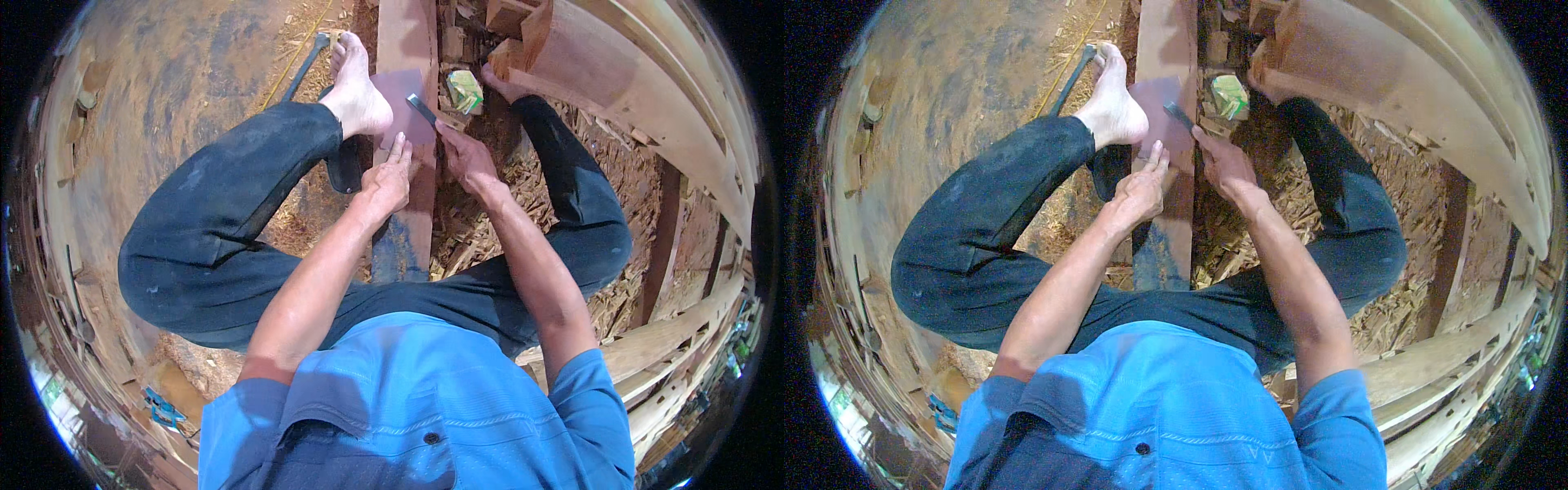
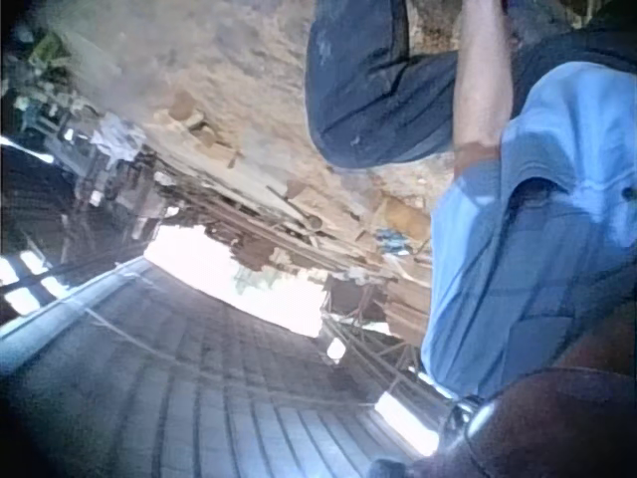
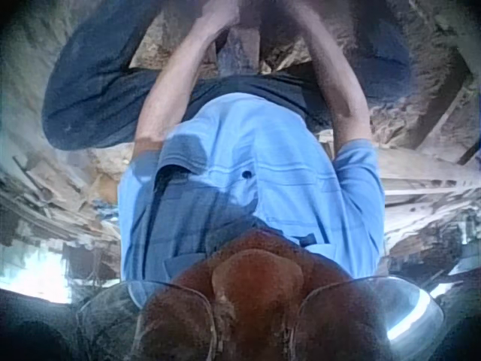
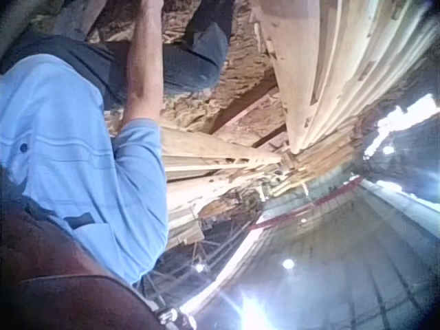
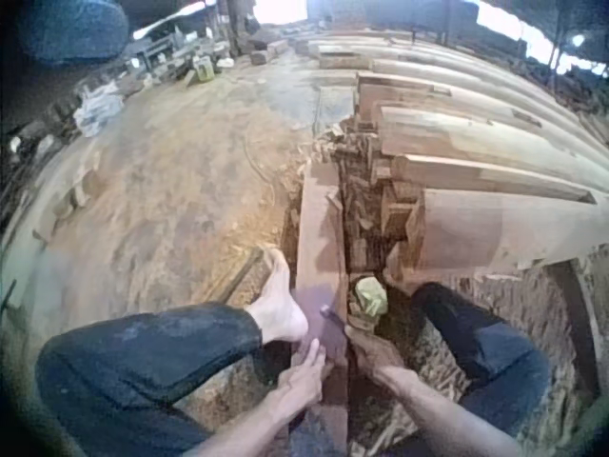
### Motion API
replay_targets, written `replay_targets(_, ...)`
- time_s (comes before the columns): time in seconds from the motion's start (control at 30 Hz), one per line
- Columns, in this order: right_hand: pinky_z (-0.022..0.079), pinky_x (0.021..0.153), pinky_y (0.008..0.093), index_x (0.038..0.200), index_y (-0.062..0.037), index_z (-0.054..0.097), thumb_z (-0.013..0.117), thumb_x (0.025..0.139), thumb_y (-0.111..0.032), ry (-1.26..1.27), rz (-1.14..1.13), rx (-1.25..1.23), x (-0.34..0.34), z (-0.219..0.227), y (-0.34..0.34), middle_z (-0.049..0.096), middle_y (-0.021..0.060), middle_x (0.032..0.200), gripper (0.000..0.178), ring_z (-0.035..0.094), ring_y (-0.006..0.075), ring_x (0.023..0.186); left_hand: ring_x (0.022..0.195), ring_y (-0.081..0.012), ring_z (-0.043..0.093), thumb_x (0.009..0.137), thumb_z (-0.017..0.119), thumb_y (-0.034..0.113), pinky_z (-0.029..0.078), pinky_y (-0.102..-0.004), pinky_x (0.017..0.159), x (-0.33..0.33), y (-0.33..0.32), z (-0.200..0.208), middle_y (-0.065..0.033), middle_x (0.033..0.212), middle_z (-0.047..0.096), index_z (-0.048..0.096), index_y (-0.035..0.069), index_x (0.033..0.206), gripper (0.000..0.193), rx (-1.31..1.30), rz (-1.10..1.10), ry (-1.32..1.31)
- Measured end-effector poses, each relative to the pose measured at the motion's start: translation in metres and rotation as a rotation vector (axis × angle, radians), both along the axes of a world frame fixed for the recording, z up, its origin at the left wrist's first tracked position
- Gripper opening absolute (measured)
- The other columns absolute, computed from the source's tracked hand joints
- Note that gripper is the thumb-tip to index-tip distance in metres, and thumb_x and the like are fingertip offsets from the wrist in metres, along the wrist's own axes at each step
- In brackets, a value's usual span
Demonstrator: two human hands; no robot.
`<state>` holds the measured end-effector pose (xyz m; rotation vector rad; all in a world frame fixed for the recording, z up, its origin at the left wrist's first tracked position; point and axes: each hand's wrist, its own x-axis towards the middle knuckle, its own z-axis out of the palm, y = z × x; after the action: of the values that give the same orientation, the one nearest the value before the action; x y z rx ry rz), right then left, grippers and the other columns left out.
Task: The person sits on the floor and uses a chisel to carve a wooden plank, holding the plank steady with their bare feet. They repeatedly scrape the surface to remove wood shavings.
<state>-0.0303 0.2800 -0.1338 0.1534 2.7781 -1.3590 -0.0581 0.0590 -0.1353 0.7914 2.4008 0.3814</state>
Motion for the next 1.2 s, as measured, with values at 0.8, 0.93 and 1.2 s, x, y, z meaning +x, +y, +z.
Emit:
replay_targets(0.8, 0.052, 0.081, 0.0497, 0.146, -0.0341, 0.045, 0.058, 0.082, -0.002, -0.056, 0.077, 0.167, 0.003, 0.014, 0.0, 0.063, 0.021, 0.093, 0.072, 0.063, 0.0418, 0.089, 0.105, -0.0392, 0.067, 0.083, 0.048, 0.0, 0.056, -0.0456, 0.087, -0.055, 0.046, 0.064, -0.02, 0.161, 0.02, 0.032, 0.002, 0.15, 0.069, 0.158, 0.054, 0.101)
replay_targets(0.93, 0.052, 0.081, 0.0492, 0.148, -0.0349, 0.043, 0.058, 0.081, -0.001, -0.079, 0.056, 0.182, 0.017, 0.008, -0.005, 0.062, 0.0208, 0.093, 0.076, 0.064, 0.0409, 0.089, 0.1, -0.0399, 0.068, 0.081, 0.05, 0.003, 0.057, -0.0489, 0.081, -0.044, 0.054, 0.051, -0.0154, 0.163, 0.017, 0.027, 0.003, 0.152, 0.075, 0.046, 0.087, 0.06)
replay_targets(1.2, 0.052, 0.084, 0.0442, 0.137, -0.0221, 0.058, 0.055, 0.096, -0.008, -0.063, -0.044, 0.171, -0.002, 0.019, -0.021, 0.066, 0.0259, 0.107, 0.043, 0.064, 0.0433, 0.098, 0.11, -0.0368, 0.065, 0.099, 0.047, 0.03, 0.056, -0.0471, 0.087, -0.028, 0.041, 0.052, -0.0191, 0.164, 0.01, 0.023, -0.002, 0.153, 0.068, -0.099, 0.169, -0.008)
